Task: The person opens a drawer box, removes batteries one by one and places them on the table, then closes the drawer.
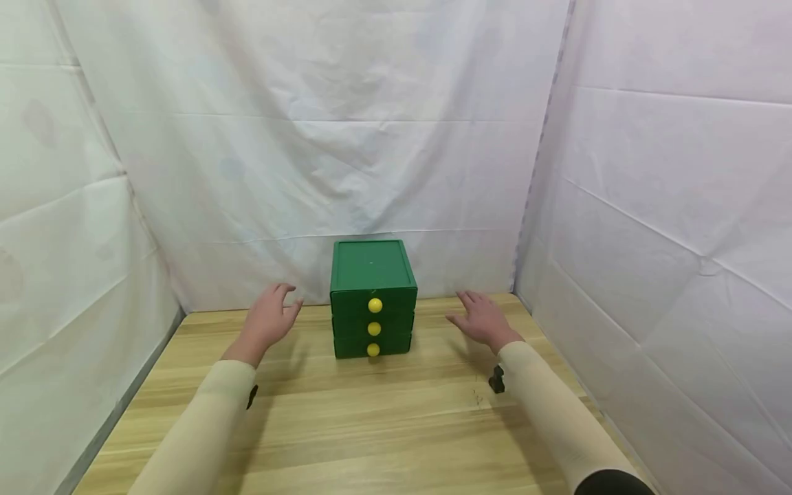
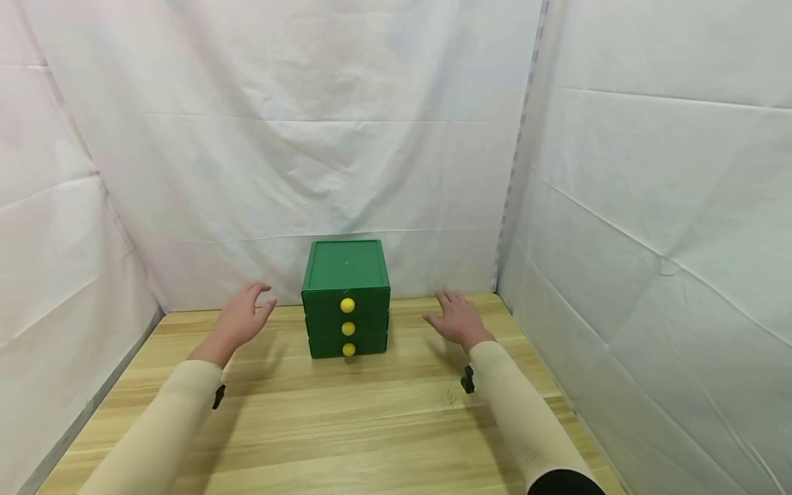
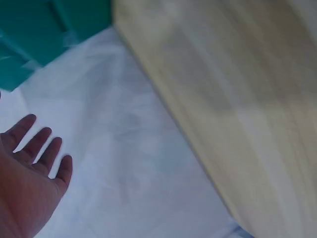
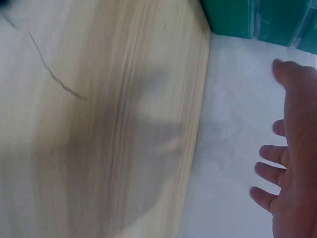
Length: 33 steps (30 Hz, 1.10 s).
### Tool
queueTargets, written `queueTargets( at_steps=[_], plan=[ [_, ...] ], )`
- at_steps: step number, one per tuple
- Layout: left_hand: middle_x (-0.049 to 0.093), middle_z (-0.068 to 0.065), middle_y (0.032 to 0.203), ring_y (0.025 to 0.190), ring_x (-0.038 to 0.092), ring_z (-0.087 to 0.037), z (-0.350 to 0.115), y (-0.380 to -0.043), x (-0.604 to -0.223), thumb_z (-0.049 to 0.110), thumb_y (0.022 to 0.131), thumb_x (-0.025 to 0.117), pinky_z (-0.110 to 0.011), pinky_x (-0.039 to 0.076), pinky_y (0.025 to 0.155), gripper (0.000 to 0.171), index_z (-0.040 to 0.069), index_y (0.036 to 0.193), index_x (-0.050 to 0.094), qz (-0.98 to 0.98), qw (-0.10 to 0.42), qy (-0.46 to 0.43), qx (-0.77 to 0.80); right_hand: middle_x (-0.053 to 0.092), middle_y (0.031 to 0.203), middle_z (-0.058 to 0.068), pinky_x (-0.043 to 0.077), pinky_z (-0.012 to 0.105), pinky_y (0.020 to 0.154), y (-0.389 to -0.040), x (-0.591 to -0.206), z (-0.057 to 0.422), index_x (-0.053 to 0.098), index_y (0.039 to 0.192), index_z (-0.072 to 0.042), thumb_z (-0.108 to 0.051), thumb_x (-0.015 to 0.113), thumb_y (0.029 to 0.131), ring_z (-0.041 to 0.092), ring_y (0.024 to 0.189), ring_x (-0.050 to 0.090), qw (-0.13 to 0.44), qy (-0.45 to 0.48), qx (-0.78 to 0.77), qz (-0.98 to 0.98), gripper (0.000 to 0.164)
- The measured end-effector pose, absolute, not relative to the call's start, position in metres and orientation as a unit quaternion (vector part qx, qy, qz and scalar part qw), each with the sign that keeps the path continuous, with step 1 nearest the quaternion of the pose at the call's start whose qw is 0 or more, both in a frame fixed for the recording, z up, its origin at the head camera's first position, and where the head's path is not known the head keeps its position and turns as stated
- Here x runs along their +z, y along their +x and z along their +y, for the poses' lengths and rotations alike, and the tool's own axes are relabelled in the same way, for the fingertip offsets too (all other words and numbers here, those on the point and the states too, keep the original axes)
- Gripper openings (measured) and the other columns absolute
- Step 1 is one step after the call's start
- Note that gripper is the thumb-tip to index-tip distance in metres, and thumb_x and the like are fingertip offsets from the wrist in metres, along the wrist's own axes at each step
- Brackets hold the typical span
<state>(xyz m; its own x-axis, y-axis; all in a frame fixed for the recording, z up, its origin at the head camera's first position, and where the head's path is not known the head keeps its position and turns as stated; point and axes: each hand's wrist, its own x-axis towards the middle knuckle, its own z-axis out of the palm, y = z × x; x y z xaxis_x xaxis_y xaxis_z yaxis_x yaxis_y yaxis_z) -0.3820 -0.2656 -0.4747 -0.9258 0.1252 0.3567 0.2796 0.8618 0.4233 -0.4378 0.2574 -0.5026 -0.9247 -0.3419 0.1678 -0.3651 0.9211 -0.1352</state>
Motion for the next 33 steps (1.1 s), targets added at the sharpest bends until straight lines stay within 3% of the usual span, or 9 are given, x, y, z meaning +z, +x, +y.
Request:
queueTargets(
  at_steps=[8, 15, 20, 25, 33],
  plan=[
    [0.054, -0.019, 0.158, 0.148, 0.05, -0.044, -0.239, -0.385, -0.425, 0.044, 0.118, 0.053, -0.067, 0.04, 0.12, 0.052, 0.005, 0.152, 0.06, -0.92, 0.159, -0.163, -0.318, 0.062, 0.149, 0.029, 0.05, 0.065, 0.111, -0.434, -0.514, 0.252, 0.058, 0.152, 0.006, -0.042, 0.067, 0.111, 0.05, 0.136, 0.06, 0.086, 0.184, 0.103, -0.974, 0.064],
    [0.055, -0.017, 0.157, 0.146, 0.052, -0.041, -0.215, -0.388, -0.401, 0.035, 0.117, 0.059, -0.065, 0.042, 0.119, 0.046, 0.005, 0.152, 0.062, -0.918, 0.147, -0.193, -0.314, 0.066, 0.142, 0.025, 0.053, 0.062, 0.108, -0.424, -0.516, 0.247, 0.063, 0.145, 0.005, -0.04, 0.069, 0.11, 0.046, 0.129, 0.065, 0.067, 0.169, 0.119, -0.976, 0.057],
    [0.053, -0.016, 0.16, 0.148, 0.051, -0.04, -0.205, -0.394, -0.389, 0.037, 0.116, 0.06, -0.064, 0.043, 0.119, 0.05, 0.007, 0.156, 0.06, -0.924, 0.125, -0.203, -0.298, 0.069, 0.137, 0.023, 0.054, 0.06, 0.106, -0.419, -0.517, 0.245, 0.065, 0.141, 0.005, -0.039, 0.07, 0.109, 0.045, 0.124, 0.068, 0.067, 0.175, 0.122, -0.975, 0.055],
    [0.043, -0.018, 0.171, 0.156, 0.043, -0.042, -0.195, -0.405, -0.381, 0.043, 0.116, 0.059, -0.065, 0.038, 0.123, 0.059, 0.009, 0.164, 0.052, -0.938, 0.09, -0.194, -0.272, 0.068, 0.138, 0.022, 0.053, 0.059, 0.108, -0.415, -0.516, 0.241, 0.065, 0.141, 0.004, -0.04, 0.069, 0.11, 0.043, 0.126, 0.067, 0.058, 0.174, 0.119, -0.976, 0.054],
    [0.033, -0.025, 0.175, 0.161, 0.033, -0.046, -0.184, -0.42, -0.38, 0.049, 0.115, 0.056, -0.064, 0.031, 0.127, 0.073, 0.004, 0.17, 0.04, -0.957, 0.049, -0.166, -0.232, 0.071, 0.129, 0.022, 0.055, 0.06, 0.103, -0.409, -0.514, 0.235, 0.069, 0.134, 0.005, -0.036, 0.073, 0.108, 0.044, 0.119, 0.069, 0.08, 0.201, 0.09, -0.972, 0.049]
  ],
)
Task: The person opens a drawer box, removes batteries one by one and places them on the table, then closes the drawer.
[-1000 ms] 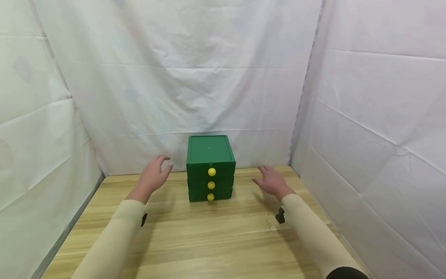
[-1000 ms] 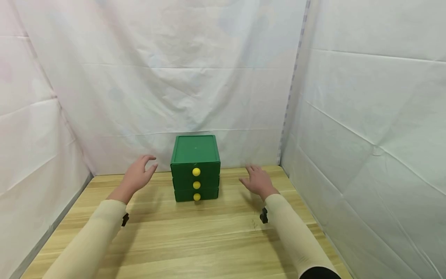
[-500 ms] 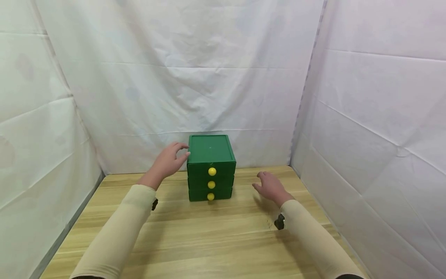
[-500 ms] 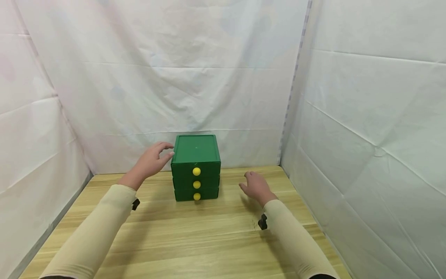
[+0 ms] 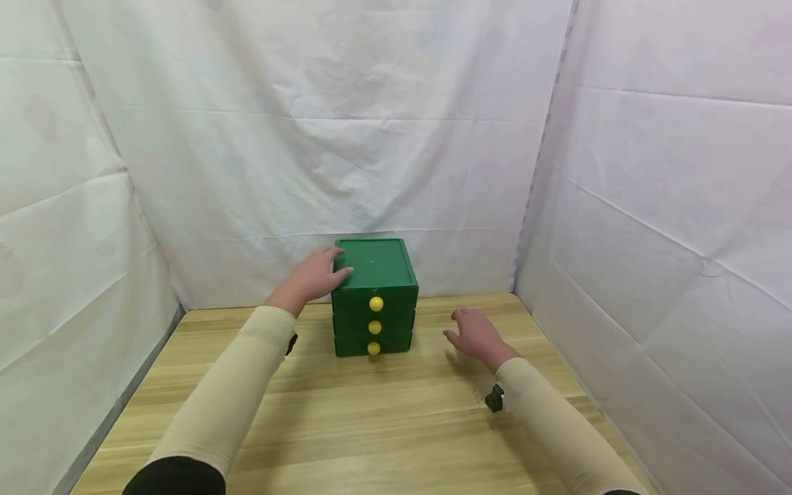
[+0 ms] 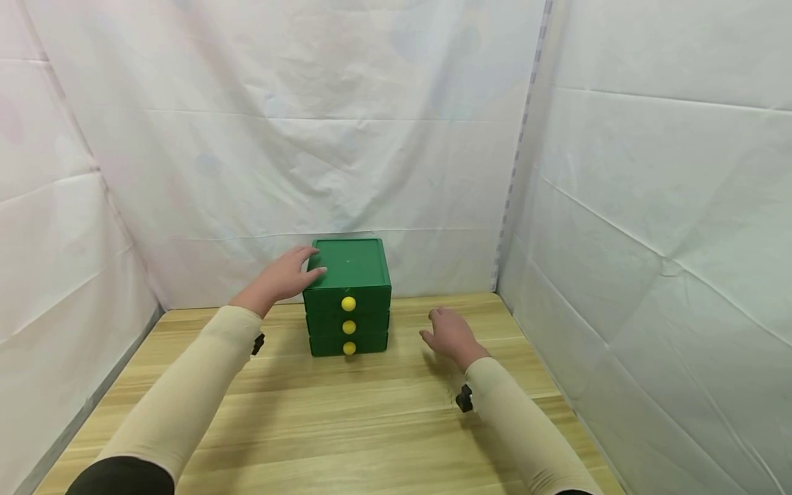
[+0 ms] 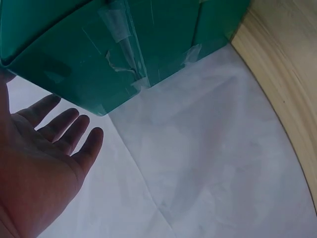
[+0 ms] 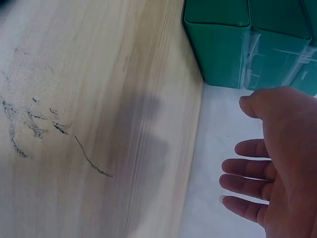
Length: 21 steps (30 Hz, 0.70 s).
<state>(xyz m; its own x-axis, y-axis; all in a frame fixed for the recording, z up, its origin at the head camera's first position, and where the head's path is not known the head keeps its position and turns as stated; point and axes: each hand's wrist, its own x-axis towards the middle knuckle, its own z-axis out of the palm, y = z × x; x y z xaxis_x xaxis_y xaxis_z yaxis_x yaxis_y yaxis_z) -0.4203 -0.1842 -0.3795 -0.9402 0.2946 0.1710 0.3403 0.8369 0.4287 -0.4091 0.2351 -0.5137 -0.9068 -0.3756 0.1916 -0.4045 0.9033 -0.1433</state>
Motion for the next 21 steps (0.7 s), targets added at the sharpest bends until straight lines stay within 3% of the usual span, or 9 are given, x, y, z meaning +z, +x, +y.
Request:
queueTargets(
  at_steps=[15, 21],
  plan=[
    [0.015, -0.023, 0.183, 0.167, 0.017, -0.046, -0.173, -0.433, -0.378, 0.047, 0.117, 0.051, -0.063, 0.023, 0.131, 0.072, 0.005, 0.174, 0.034, -0.962, -0.007, -0.159, -0.222, 0.072, 0.128, 0.021, 0.056, 0.058, 0.103, -0.399, -0.512, 0.226, 0.07, 0.132, 0.004, -0.036, 0.074, 0.107, 0.042, 0.12, 0.069, 0.079, 0.21, 0.093, -0.97, 0.047],
    [0.005, -0.018, 0.185, 0.168, 0.012, -0.045, -0.173, -0.432, -0.38, 0.048, 0.119, 0.047, -0.064, 0.021, 0.131, 0.072, 0.009, 0.177, 0.028, -0.96, -0.018, -0.16, -0.23, 0.074, 0.107, 0.013, 0.061, 0.053, 0.085, -0.393, -0.508, 0.216, 0.07, 0.127, 0.001, -0.035, 0.072, 0.108, 0.03, 0.096, 0.072, 0.054, 0.178, 0.129, -0.974, 0.04]
  ],
)
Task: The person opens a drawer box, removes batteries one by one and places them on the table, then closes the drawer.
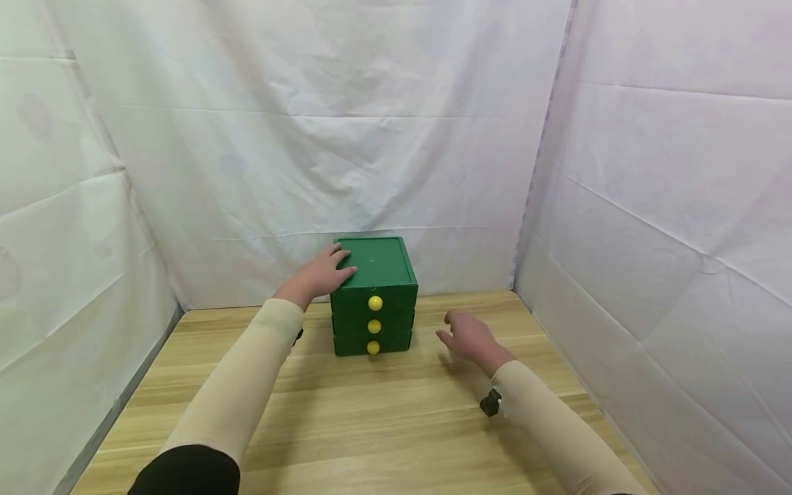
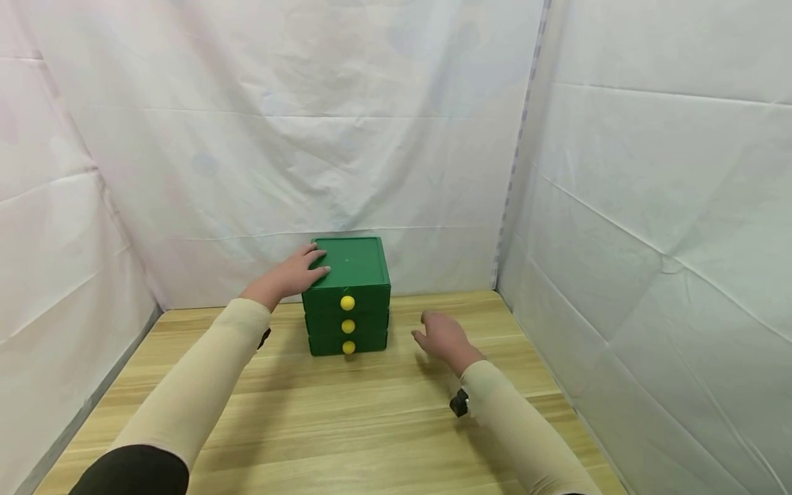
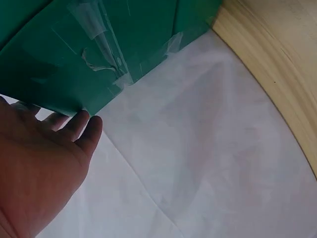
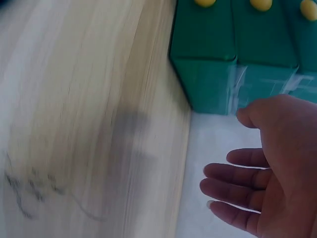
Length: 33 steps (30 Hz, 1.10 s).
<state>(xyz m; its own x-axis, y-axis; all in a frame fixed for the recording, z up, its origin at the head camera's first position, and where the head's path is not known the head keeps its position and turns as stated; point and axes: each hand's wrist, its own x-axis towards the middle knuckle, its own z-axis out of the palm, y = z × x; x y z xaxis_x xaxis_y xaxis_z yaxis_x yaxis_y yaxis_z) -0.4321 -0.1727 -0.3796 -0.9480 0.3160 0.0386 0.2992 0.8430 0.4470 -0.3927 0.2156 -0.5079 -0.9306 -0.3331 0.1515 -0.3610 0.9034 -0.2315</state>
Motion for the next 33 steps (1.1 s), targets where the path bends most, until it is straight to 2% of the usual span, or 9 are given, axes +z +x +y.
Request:
queueTargets(
  at_steps=[6, 10, 14, 20, 23, 26, 33],
  plan=[
    [0.003, -0.021, 0.185, 0.168, 0.01, -0.048, -0.172, -0.433, -0.383, 0.047, 0.119, 0.044, -0.066, 0.02, 0.131, 0.072, 0.008, 0.177, 0.025, 0.958, 0.026, 0.174, 0.226, 0.071, 0.09, 0.004, 0.059, 0.046, 0.073, -0.377, -0.498, 0.196, 0.073, 0.12, -0.003, -0.036, 0.072, 0.109, 0.018, 0.077, 0.066, 0.046, 0.157, 0.171, -0.972, 0.035],
    [0.0, -0.019, 0.185, 0.168, 0.009, -0.048, -0.171, -0.435, -0.388, 0.05, 0.119, 0.042, -0.066, 0.018, 0.131, 0.074, 0.009, 0.178, 0.023, 0.958, 0.041, 0.173, 0.226, 0.063, 0.076, -0.001, 0.052, 0.041, 0.062, -0.365, -0.491, 0.179, 0.073, 0.111, -0.006, -0.032, 0.072, 0.11, 0.015, 0.064, 0.058, 0.071, 0.169, 0.187, -0.965, 0.026],
    [-0.001, -0.018, 0.185, 0.168, 0.007, -0.047, -0.172, -0.438, -0.392, 0.05, 0.119, 0.043, -0.066, 0.017, 0.132, 0.074, 0.009, 0.177, 0.024, 0.956, 0.039, 0.164, 0.238, 0.056, 0.068, -0.005, 0.045, 0.034, 0.055, -0.356, -0.48, 0.155, 0.07, 0.103, -0.011, -0.034, 0.069, 0.111, 0.013, 0.057, 0.052, 0.099, 0.192, 0.188, -0.958, 0.025],
    [0.0, -0.018, 0.185, 0.169, 0.007, -0.047, -0.172, -0.447, -0.392, 0.046, 0.119, 0.043, -0.066, 0.016, 0.132, 0.071, 0.007, 0.177, 0.026, 0.956, 0.024, 0.165, 0.241, 0.052, 0.062, -0.007, 0.043, 0.029, 0.05, -0.344, -0.462, 0.121, 0.068, 0.1, -0.009, -0.04, 0.071, 0.11, 0.01, 0.051, 0.048, 0.152, 0.222, 0.182, -0.946, 0.033],
    [0.0, -0.019, 0.185, 0.169, 0.007, -0.047, -0.17, -0.446, -0.39, 0.046, 0.119, 0.043, -0.066, 0.017, 0.132, 0.071, 0.007, 0.177, 0.026, 0.956, 0.025, 0.166, 0.239, 0.05, 0.063, -0.006, 0.041, 0.027, 0.048, -0.342, -0.459, 0.107, 0.068, 0.105, -0.006, -0.044, 0.073, 0.108, 0.01, 0.051, 0.046, 0.195, 0.224, 0.166, -0.94, 0.038],
    [0.0, -0.02, 0.185, 0.168, 0.007, -0.048, -0.169, -0.441, -0.386, 0.044, 0.119, 0.043, -0.067, 0.017, 0.131, 0.07, 0.006, 0.176, 0.026, 0.955, 0.022, 0.166, 0.246, 0.049, 0.066, -0.005, 0.04, 0.026, 0.047, -0.341, -0.456, 0.095, 0.065, 0.102, -0.007, -0.047, 0.075, 0.106, 0.01, 0.051, 0.046, 0.23, 0.217, 0.152, -0.936, 0.042],
    [-0.001, -0.018, 0.185, 0.167, 0.008, -0.051, -0.17, -0.436, -0.385, 0.046, 0.12, 0.041, -0.069, 0.017, 0.13, 0.071, 0.008, 0.177, 0.024, 0.959, 0.03, 0.161, 0.233, 0.045, 0.064, -0.002, 0.037, 0.027, 0.045, -0.339, -0.451, 0.073, 0.056, 0.089, -0.012, -0.054, 0.071, 0.107, 0.014, 0.048, 0.043, 0.229, 0.195, 0.123, -0.946, 0.049]
  ],
)
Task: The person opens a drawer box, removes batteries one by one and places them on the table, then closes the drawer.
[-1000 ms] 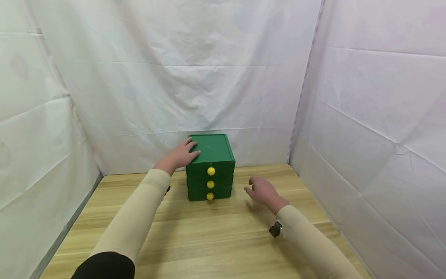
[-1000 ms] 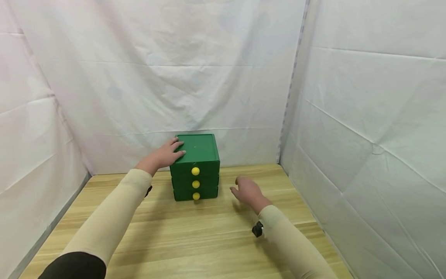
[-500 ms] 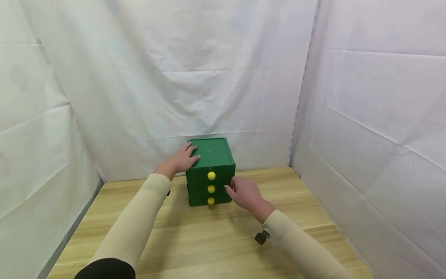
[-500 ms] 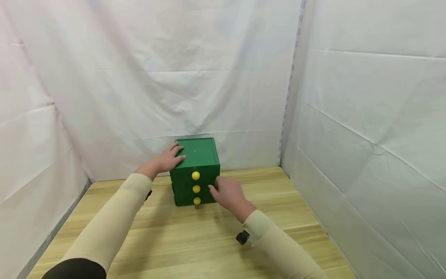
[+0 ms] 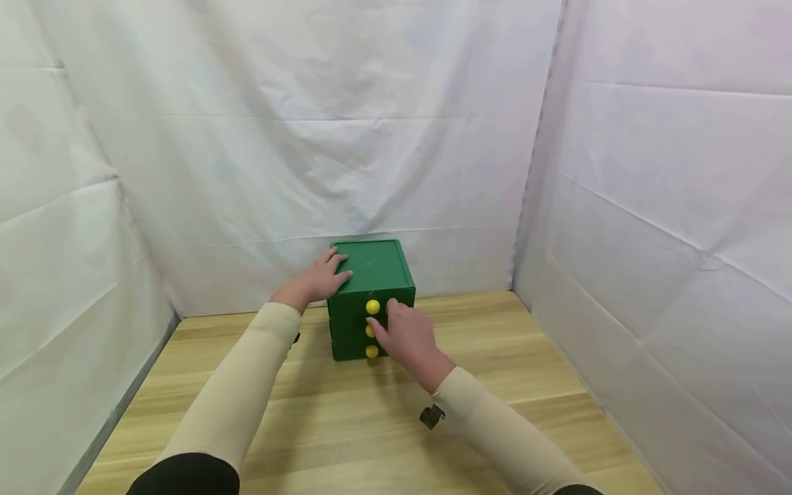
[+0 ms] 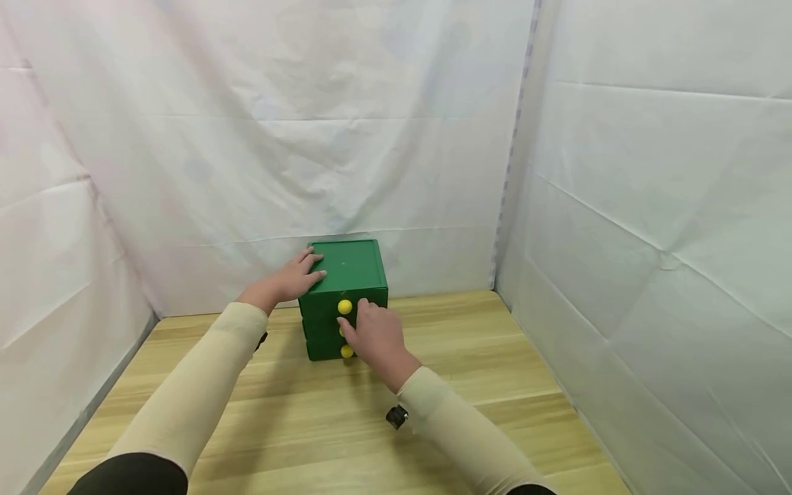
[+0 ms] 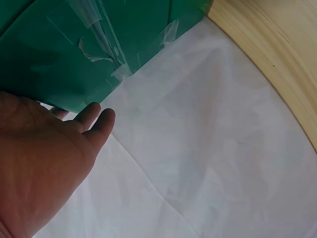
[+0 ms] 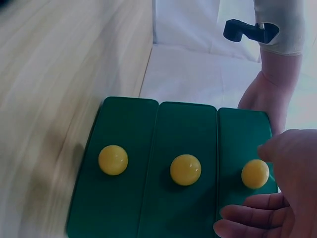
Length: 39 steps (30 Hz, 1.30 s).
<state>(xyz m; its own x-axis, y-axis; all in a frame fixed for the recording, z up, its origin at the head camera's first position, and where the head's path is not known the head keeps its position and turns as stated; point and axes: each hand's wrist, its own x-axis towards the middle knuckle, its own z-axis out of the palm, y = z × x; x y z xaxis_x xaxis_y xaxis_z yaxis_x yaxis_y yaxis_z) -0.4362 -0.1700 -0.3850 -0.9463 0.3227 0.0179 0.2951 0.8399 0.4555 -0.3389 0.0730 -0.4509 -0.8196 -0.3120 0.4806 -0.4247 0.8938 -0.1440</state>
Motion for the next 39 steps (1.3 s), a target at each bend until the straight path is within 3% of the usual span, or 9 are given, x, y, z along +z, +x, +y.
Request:
queueTargets(
  at_steps=[7, 17, 39],
  plan=[
    [-0.004, -0.015, 0.186, 0.168, 0.006, -0.049, -0.171, -0.444, -0.39, 0.05, 0.119, 0.04, -0.068, 0.016, 0.131, 0.073, 0.011, 0.178, 0.022, 0.959, 0.038, 0.162, 0.229, 0.05, 0.066, 0.0, 0.046, 0.029, 0.048, -0.343, -0.445, 0.059, 0.062, 0.091, -0.008, -0.059, 0.067, 0.108, 0.016, 0.051, 0.05, 0.243, 0.178, 0.102, -0.948, 0.054],
    [-0.004, -0.017, 0.185, 0.167, 0.007, -0.05, -0.165, -0.433, -0.383, 0.047, 0.12, 0.039, -0.068, 0.016, 0.131, 0.071, 0.008, 0.177, 0.023, 0.957, 0.039, 0.168, 0.232, 0.055, 0.067, 0.003, 0.055, 0.035, 0.055, -0.343, -0.44, 0.049, 0.065, 0.09, -0.006, -0.061, 0.067, 0.107, 0.022, 0.06, 0.061, 0.208, 0.13, 0.093, -0.965, 0.058],
    [-0.002, -0.017, 0.185, 0.167, 0.008, -0.051, -0.161, -0.431, -0.382, 0.046, 0.12, 0.04, -0.067, 0.017, 0.131, 0.07, 0.009, 0.177, 0.025, 0.956, 0.035, 0.162, 0.24, 0.046, 0.056, -0.004, 0.044, 0.026, 0.046, -0.35, -0.448, 0.051, 0.062, 0.081, -0.011, -0.055, 0.068, 0.107, 0.014, 0.049, 0.049, 0.272, 0.14, 0.077, -0.949, 0.052]
  ],
)
